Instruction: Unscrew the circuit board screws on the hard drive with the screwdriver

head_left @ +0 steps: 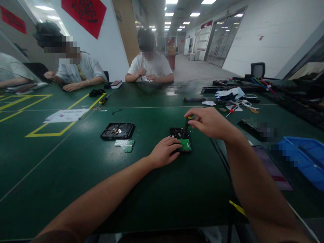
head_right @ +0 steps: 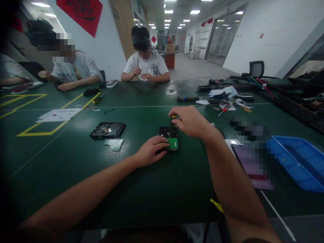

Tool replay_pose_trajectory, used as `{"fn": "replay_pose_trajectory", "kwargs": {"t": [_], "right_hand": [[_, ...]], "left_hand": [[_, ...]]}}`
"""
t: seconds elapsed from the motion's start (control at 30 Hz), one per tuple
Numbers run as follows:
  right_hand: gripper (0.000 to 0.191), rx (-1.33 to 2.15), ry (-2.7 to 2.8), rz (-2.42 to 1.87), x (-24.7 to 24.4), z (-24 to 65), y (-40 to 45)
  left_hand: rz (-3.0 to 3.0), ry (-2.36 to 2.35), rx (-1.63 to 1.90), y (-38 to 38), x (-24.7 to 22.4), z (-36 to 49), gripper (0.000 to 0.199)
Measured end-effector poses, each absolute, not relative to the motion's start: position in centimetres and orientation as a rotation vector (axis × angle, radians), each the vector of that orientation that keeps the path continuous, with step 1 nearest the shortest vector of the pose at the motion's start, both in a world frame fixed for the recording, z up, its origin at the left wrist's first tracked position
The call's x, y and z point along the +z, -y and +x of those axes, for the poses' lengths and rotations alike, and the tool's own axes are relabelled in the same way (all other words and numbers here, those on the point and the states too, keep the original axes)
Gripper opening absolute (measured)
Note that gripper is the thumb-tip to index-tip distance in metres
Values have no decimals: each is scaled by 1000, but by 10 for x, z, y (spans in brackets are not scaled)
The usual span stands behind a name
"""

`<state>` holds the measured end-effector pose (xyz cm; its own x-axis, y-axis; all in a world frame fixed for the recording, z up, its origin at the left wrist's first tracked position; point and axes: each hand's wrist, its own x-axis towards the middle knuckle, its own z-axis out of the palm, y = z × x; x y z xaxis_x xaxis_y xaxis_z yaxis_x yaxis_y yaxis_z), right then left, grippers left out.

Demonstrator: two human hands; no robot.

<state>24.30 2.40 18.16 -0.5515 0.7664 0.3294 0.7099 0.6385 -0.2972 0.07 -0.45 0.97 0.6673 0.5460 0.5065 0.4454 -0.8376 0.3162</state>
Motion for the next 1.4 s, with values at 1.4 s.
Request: {"fn": "replay_pose_trajectory", "kwargs": {"t": [1.4], "right_hand": [[20, 103, 2392, -1140, 179, 241, -27]], "left_hand": [[2726, -810, 913, 3, 7, 0, 33]]}}
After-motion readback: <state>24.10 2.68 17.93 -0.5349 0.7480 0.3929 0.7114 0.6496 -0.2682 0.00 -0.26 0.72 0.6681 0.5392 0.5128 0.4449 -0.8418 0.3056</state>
